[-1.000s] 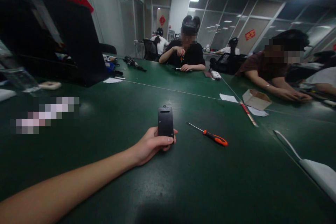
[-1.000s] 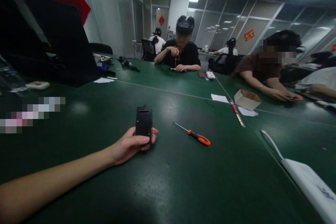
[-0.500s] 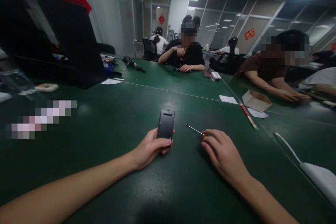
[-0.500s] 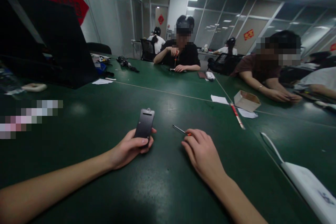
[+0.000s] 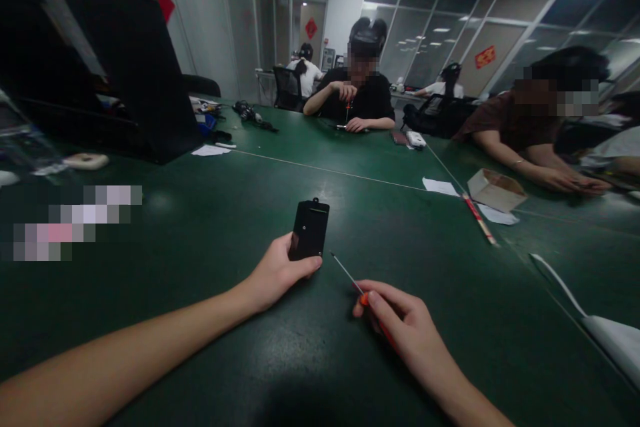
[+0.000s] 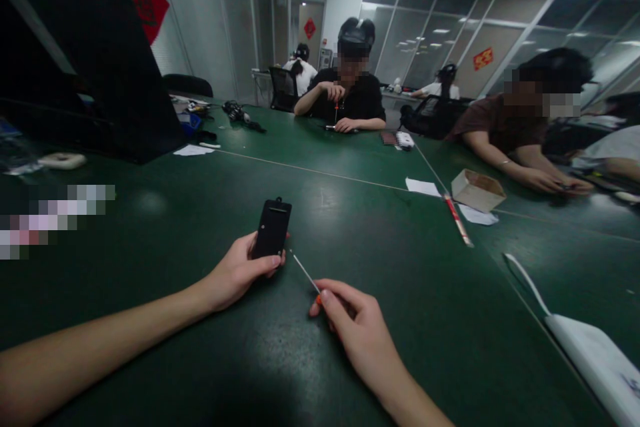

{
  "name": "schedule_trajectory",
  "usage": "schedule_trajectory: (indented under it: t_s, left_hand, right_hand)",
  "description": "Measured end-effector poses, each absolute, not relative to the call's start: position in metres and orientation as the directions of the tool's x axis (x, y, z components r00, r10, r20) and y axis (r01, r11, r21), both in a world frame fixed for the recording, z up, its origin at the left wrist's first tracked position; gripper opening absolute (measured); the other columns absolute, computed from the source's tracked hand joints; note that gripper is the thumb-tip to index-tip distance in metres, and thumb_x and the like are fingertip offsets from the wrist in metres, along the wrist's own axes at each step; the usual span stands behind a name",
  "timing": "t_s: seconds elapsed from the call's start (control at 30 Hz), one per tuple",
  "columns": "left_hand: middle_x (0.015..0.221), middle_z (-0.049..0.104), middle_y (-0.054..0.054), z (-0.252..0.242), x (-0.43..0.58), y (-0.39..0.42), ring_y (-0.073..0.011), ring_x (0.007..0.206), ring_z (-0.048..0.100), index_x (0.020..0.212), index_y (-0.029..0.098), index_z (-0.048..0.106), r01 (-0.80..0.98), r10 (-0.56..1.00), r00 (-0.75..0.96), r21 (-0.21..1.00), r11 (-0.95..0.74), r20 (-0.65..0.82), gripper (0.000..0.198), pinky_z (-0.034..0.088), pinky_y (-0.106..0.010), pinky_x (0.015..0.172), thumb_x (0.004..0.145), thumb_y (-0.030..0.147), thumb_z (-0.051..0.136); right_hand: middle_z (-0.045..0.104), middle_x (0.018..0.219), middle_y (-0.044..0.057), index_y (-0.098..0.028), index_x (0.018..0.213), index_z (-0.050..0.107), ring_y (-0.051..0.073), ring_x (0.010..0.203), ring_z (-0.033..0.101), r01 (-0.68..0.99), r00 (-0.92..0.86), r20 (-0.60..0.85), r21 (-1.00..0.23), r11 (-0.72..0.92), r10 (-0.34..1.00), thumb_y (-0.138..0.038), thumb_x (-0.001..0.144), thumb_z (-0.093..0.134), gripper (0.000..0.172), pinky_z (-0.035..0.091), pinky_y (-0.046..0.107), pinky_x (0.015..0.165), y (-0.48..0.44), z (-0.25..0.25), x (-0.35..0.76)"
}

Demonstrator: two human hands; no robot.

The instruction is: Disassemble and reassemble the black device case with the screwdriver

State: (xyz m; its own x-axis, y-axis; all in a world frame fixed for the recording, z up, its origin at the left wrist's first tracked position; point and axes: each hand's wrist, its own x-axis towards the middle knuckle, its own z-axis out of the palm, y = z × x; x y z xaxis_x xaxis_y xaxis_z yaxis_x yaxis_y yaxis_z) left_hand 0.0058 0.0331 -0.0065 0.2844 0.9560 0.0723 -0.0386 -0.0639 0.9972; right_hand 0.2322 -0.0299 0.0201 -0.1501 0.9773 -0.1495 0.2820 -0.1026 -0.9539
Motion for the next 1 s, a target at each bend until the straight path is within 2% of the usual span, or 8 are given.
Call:
schedule_trajectory:
  t_s: [0.1, 0.2, 0.27, 0.37, 0.43, 0.67, 0.87, 1.0]
  left_hand:
    - [0.087, 0.065, -0.006, 0.000, 0.005, 0.032, -0.0149, 0.070, 0.055, 0.105, 0.011, 0.061, 0.044, 0.961, 0.266, 0.995, -0.095, 0.080, 0.041, 0.044, -0.028, 0.066, 0.077, 0.039, 0.073]
    - [0.086, 0.067, -0.007, 0.007, 0.005, 0.031, -0.0185, 0.074, 0.060, 0.095, 0.012, 0.063, 0.131, 0.965, 0.254, 0.986, -0.107, 0.071, 0.034, 0.046, -0.030, 0.070, 0.076, 0.038, 0.073]
    - [0.084, 0.069, -0.008, 0.008, 0.005, 0.030, -0.0211, 0.077, 0.063, 0.094, 0.012, 0.063, 0.174, 0.965, 0.251, 0.978, -0.116, 0.069, 0.033, 0.048, -0.032, 0.071, 0.076, 0.038, 0.073]
    - [0.086, 0.071, -0.010, 0.008, 0.006, 0.029, -0.0237, 0.081, 0.066, 0.094, 0.012, 0.064, 0.219, 0.966, 0.241, 0.965, -0.146, 0.092, 0.034, 0.049, -0.034, 0.073, 0.075, 0.039, 0.074]
    - [0.090, 0.072, -0.010, 0.007, 0.006, 0.028, -0.0249, 0.084, 0.067, 0.095, 0.013, 0.065, 0.234, 0.968, 0.227, 0.959, -0.160, 0.106, 0.035, 0.050, -0.035, 0.074, 0.074, 0.040, 0.075]
    - [0.090, 0.071, -0.010, 0.006, 0.005, 0.028, -0.0243, 0.081, 0.065, 0.094, 0.013, 0.067, 0.315, 0.972, 0.186, 0.928, -0.197, 0.143, 0.035, 0.049, -0.034, 0.073, 0.074, 0.041, 0.074]
    - [0.088, 0.071, -0.009, 0.010, 0.005, 0.028, -0.0231, 0.078, 0.064, 0.092, 0.013, 0.068, 0.353, 0.973, 0.176, 0.913, -0.206, 0.152, 0.032, 0.047, -0.032, 0.069, 0.074, 0.039, 0.073]
    - [0.085, 0.070, -0.007, 0.013, 0.006, 0.025, -0.0224, 0.075, 0.064, 0.089, 0.014, 0.067, 0.431, 0.972, 0.157, 0.873, -0.227, 0.176, 0.030, 0.047, -0.031, 0.066, 0.073, 0.039, 0.073]
  right_hand:
    - [0.065, 0.068, 0.002, -0.015, 0.112, 0.073, 0.015, 0.063, 0.057, 0.289, -0.224, -0.158, -0.953, -0.089, 0.962, -0.051, 0.086, 0.062, 0.046, 0.044, 0.027, 0.058, -0.033, 0.022, 0.229]
    - [0.056, 0.059, -0.001, -0.018, 0.121, 0.070, 0.012, 0.049, 0.047, 0.329, -0.190, -0.209, -0.934, -0.139, 0.959, -0.052, 0.086, 0.061, 0.049, 0.035, 0.024, 0.046, -0.034, 0.023, 0.230]
    - [0.059, 0.061, 0.000, -0.021, 0.121, 0.071, 0.011, 0.046, 0.043, 0.363, -0.181, -0.193, -0.925, -0.117, 0.964, -0.051, 0.087, 0.061, 0.047, 0.031, 0.023, 0.042, -0.035, 0.023, 0.230]
    - [0.065, 0.069, 0.003, -0.024, 0.117, 0.074, 0.013, 0.049, 0.046, 0.410, -0.185, -0.123, -0.912, -0.038, 0.975, -0.048, 0.087, 0.060, 0.040, 0.033, 0.024, 0.042, -0.035, 0.023, 0.230]
    - [0.064, 0.067, 0.002, -0.025, 0.117, 0.073, 0.015, 0.050, 0.047, 0.425, -0.184, -0.107, -0.905, -0.019, 0.977, -0.047, 0.088, 0.059, 0.040, 0.034, 0.024, 0.043, -0.036, 0.023, 0.230]
    - [0.058, 0.064, 0.000, -0.019, 0.125, 0.069, 0.013, 0.052, 0.046, 0.445, -0.199, -0.150, -0.894, -0.047, 0.968, -0.046, 0.090, 0.057, 0.046, 0.034, 0.024, 0.045, -0.035, 0.026, 0.229]
    - [0.055, 0.062, -0.001, -0.016, 0.122, 0.070, 0.011, 0.050, 0.044, 0.379, -0.186, -0.214, -0.916, -0.131, 0.959, -0.049, 0.086, 0.061, 0.049, 0.032, 0.022, 0.043, -0.033, 0.027, 0.229]
    - [0.054, 0.060, -0.002, -0.016, 0.125, 0.067, 0.006, 0.041, 0.033, 0.199, -0.225, -0.329, -0.937, -0.287, 0.917, -0.049, 0.084, 0.066, 0.053, 0.020, 0.018, 0.037, -0.034, 0.027, 0.229]
